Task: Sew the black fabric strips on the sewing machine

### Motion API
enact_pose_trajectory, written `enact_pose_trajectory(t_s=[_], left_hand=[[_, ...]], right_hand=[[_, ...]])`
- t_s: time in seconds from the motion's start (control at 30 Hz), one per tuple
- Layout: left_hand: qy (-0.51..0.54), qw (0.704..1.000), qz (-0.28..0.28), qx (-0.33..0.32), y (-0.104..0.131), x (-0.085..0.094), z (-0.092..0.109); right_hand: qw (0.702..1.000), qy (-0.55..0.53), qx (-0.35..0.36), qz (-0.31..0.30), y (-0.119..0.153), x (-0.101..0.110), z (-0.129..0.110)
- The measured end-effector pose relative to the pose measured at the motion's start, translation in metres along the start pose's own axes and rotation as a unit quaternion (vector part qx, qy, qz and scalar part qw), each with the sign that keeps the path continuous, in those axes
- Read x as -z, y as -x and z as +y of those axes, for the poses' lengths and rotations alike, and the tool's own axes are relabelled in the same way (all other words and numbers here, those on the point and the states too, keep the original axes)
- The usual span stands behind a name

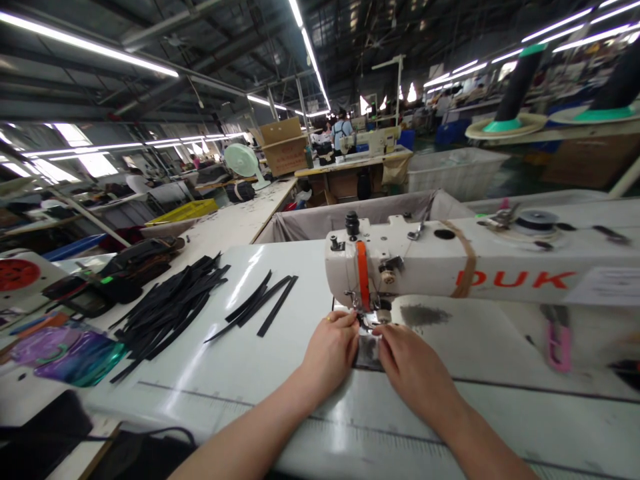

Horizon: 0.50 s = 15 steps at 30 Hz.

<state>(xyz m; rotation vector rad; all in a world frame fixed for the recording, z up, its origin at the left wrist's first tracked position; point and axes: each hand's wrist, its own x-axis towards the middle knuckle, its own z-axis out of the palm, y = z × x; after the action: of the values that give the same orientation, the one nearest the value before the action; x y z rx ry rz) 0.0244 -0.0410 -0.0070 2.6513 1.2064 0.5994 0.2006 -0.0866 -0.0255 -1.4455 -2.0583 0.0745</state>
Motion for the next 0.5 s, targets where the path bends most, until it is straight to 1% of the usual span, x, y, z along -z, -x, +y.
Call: enact_pose_trajectory(t_s=[0.07,0.1,0.27,0.5], left_hand=[[-0.004,1.0,-0.002,-0.004,0.0007,0.0001,-0.0002],[-0.005,1.0,-0.004,-0.004,0.001,0.0002,-0.0001],[-0.013,1.0,-0.007,0.002,-0.0007,0.0016,0.0021],[-0.019,0.999,-0.031,0.002,-0.0072,0.0031,0.0015]], right_hand=[[0.999,-0.009,-0.036,-0.01,-0.0004,0.0012,-0.0001],[0.999,-0.013,-0.042,-0.018,-0.0007,0.0021,-0.0005],[0.998,-0.02,-0.039,-0.043,-0.0022,0.0052,-0.0028],[0.997,-0.031,-0.044,-0.061,-0.0015,0.0062,-0.0039]])
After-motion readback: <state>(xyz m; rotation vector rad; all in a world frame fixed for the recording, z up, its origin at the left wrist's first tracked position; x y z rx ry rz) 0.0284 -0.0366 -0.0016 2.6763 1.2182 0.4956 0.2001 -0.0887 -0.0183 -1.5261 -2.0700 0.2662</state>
